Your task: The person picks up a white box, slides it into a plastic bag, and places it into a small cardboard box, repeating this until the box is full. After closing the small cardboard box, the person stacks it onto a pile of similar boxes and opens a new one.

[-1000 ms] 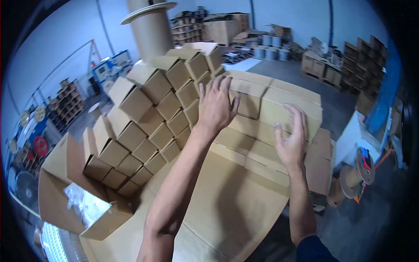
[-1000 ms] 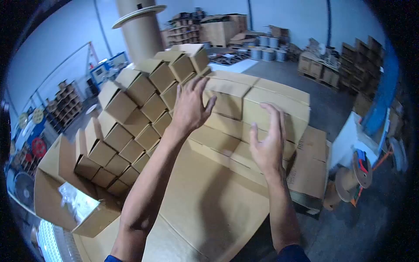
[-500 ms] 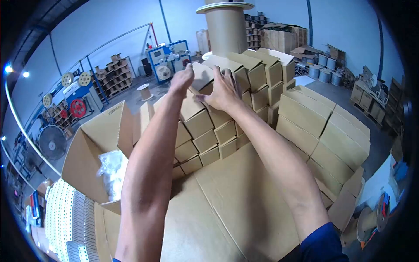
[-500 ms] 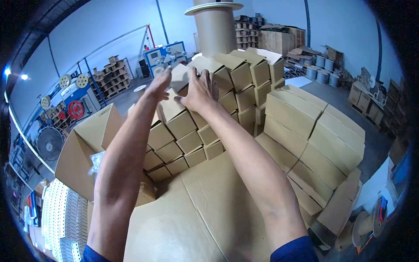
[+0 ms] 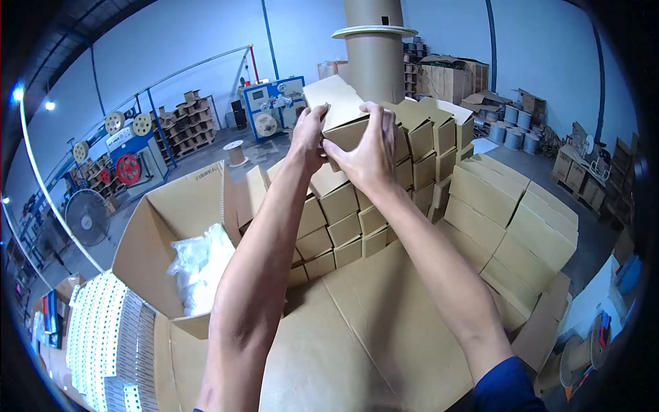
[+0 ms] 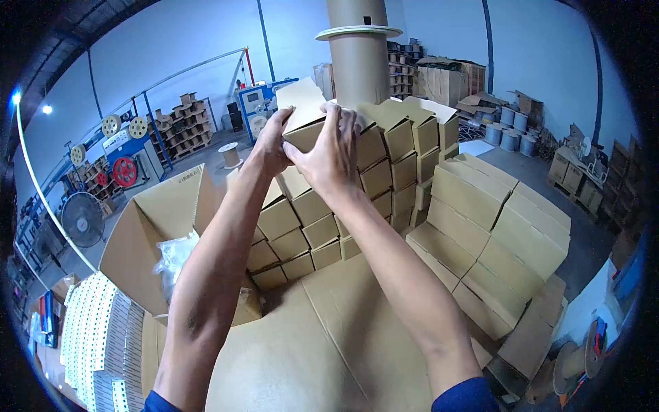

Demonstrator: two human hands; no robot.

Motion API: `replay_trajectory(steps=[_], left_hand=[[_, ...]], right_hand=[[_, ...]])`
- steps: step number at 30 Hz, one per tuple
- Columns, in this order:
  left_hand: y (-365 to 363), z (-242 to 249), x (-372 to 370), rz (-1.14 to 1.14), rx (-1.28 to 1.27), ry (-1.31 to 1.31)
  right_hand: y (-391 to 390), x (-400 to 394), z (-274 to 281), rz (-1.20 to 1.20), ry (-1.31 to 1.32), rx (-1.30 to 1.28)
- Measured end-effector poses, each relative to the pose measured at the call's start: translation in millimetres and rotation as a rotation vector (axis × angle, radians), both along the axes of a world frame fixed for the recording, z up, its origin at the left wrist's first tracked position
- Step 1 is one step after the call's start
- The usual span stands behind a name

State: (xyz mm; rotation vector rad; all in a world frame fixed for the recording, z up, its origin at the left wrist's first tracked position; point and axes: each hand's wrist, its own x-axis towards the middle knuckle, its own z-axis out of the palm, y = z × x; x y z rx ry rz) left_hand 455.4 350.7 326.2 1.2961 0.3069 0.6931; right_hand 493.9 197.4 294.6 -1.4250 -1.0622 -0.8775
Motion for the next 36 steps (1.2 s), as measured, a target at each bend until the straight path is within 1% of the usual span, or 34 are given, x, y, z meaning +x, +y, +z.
replay_trajectory(steps=[1,2,3,4,5,6,7,9,11,13,14,15,16,17,18,19,20,23,24,27,29,31,32,33,35,36], left_hand=[[-6,3,-10,-0.057,0.005,-0.120],[-10,3,-25,-0.065,0.026,-0.159],[-32,7,-52,-0.076,0.048,-0.194],[-65,10,-86,-0.171,0.101,-0.290],[-95,11,-121,-0.163,0.139,-0.223],[-110,-2,-148,-0.171,0.284,-0.178],[-122,-17,-173,-0.176,0.429,-0.131],[-136,-73,-223,-0.249,0.455,0.066],[-148,-137,-271,-0.367,0.474,0.184],[-165,-188,-323,-0.540,0.259,0.374],[-171,-217,-346,-0.562,0.218,0.410],[-174,-243,-363,-0.584,0.181,0.441],[-180,-265,-379,-0.595,0.205,0.400],[-180,-287,-393,-0.548,0.127,0.412],[-178,-308,-410,-0.502,0.048,0.425],[-183,-318,-427,-0.455,-0.027,0.434],[-194,-327,-446,-0.247,-0.247,0.332],[-235,-346,-485,0.046,-0.280,-0.188],[-241,-347,-489,0.177,-0.094,-0.003],[-266,-346,-501,0.270,0.244,0.100],[-277,-353,-501,0.361,0.238,0.160],[-288,-349,-500,0.441,0.241,0.191],[-292,-346,-501,0.453,0.327,0.211],[-296,-345,-500,0.431,0.239,0.153],[-303,-342,-497,0.450,0.140,0.115],[-305,-343,-498,0.459,0.136,0.146]], right_hand=[[-17,-9,1,0.008,-0.103,0.019],[-41,-18,1,0.310,0.004,0.010],[-67,-27,0,0.609,0.117,0.002],[-88,-21,-13,0.618,0.077,0.002],[-114,-27,-22,0.699,0.181,0.018],[-140,-29,-33,0.666,0.188,-0.013],[-164,-40,-47,0.602,0.254,-0.079],[-195,-53,-87,0.560,0.309,-0.236],[-223,-78,-120,0.604,0.361,-0.489],[-241,-101,-158,0.669,0.281,-0.743],[-245,-119,-173,0.701,0.187,-0.843],[-246,-138,-189,0.827,0.215,-0.874],[-248,-157,-206,0.888,0.254,-0.925],[-251,-173,-223,0.948,0.295,-0.975],[-254,-189,-240,0.927,0.351,-0.957],[-257,-203,-256,0.903,0.403,-0.940],[-259,-212,-269,0.875,0.445,-0.919],[-264,-238,-295,0.826,0.587,-0.788],[-264,-242,-296,0.867,0.663,-0.771],[-259,-256,-291,0.923,0.734,-0.760],[-257,-254,-290,0.986,0.884,-0.748],[-252,-254,-289,1.050,1.039,-0.726],[-246,-260,-290,0.912,0.989,-0.632],[-241,-259,-294,0.857,1.034,-0.623],[-232,-256,-307,0.734,1.132,-0.602],[-229,-265,-300,0.705,1.193,-0.551]])
